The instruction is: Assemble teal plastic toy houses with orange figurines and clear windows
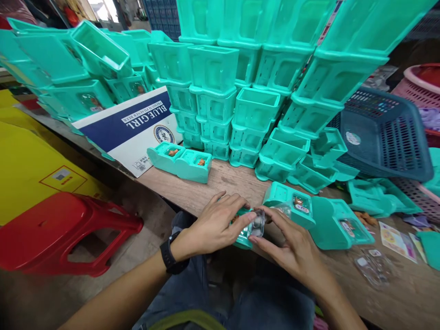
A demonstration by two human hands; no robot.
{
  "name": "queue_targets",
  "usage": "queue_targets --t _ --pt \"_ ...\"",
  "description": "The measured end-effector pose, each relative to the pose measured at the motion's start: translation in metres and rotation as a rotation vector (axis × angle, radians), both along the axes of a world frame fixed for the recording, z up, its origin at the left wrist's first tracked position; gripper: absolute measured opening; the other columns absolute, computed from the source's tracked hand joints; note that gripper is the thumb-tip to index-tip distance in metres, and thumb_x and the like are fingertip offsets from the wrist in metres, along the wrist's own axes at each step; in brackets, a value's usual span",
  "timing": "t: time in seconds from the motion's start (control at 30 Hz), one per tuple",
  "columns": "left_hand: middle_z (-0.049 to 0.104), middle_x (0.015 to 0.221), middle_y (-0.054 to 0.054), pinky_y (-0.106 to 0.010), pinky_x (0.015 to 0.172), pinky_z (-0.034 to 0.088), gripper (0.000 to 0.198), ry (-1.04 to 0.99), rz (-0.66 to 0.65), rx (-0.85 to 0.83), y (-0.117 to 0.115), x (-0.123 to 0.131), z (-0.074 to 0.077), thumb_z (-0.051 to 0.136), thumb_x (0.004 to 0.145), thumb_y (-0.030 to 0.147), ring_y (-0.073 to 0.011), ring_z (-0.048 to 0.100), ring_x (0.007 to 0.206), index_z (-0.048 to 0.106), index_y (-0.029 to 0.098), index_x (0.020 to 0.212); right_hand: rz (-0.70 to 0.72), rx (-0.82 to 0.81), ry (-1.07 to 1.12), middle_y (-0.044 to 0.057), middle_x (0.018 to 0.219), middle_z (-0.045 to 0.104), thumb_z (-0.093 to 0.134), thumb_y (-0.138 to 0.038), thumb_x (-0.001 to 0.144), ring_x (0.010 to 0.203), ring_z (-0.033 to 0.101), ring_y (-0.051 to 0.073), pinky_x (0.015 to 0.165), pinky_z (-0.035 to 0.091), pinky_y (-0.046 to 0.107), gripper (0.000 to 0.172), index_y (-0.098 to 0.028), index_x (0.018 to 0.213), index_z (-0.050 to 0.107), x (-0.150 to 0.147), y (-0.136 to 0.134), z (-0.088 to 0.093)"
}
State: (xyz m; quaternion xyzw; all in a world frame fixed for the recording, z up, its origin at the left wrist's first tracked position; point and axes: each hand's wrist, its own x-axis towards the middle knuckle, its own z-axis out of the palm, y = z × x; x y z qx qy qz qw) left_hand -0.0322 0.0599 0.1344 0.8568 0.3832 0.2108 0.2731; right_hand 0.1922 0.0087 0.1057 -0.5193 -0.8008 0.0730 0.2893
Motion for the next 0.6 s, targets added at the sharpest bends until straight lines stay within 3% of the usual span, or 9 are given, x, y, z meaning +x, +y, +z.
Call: queue_targets --t 0.13,0.23,0.3,0.43,0.6 --pt "0.07 0.117 -0.004 -0.047 0.116 0.037 0.029 0.019 -0.011 0.037 0.0005 -0.0026 -0.0019 0.033 0.113 0.039 -0.0228 0.064 0.114 0.057 0.022 0.112 0.052 0.053 -0.048 0.011 0.126 0.076 0.061 -0.054 0.099 0.11 0.076 0.026 0.088 0.064 0.033 0.051 -0.025 0.141 0.058 -0.0004 0.0038 0.01" --pt "0.07 0.123 -0.004 -0.05 0.12 0.033 0.03 -0.033 -0.024 0.004 -0.0012 -0.0029 0.0004 0.043 0.11 0.047 -0.0239 0.064 0.118 0.054 0.023 0.125 0.047 0.088 -0.095 0.013 0.127 0.076 0.056 -0.057 0.101 0.112 0.075 0.027 0.085 0.065 0.033 0.053 -0.025 0.144 0.054 -0.0013 0.0029 0.0098" --pt "0.07 0.125 -0.003 -0.054 0.122 0.031 0.041 -0.063 -0.021 -0.016 -0.0022 -0.0015 0.0025 0.052 0.105 0.057 -0.0254 0.064 0.119 0.051 0.025 0.13 0.044 0.099 -0.113 0.014 0.128 0.075 0.054 -0.057 0.102 0.113 0.075 0.028 0.086 0.065 0.035 0.054 -0.025 0.146 0.053 -0.0007 0.0017 0.0074" --pt "0.07 0.114 -0.006 -0.058 0.117 0.037 0.052 0.001 0.025 -0.055 -0.0018 0.0043 0.0059 0.058 0.096 0.07 -0.03 0.066 0.113 0.054 0.02 0.111 0.044 0.112 -0.131 0.013 0.128 0.075 0.051 -0.052 0.104 0.115 0.074 0.03 0.089 0.065 0.039 0.05 -0.027 0.147 0.05 0.0007 -0.0012 0.0027" --pt "0.068 0.105 -0.003 -0.061 0.12 0.033 0.041 -0.002 0.035 -0.122 0.0001 0.0065 0.0077 0.066 0.093 0.059 -0.0281 0.067 0.108 0.05 0.022 0.102 0.028 0.148 -0.113 0.012 0.125 0.076 0.053 -0.042 0.104 0.114 0.074 0.029 0.087 0.065 0.038 0.045 -0.027 0.147 0.053 -0.0049 -0.0007 0.0027"
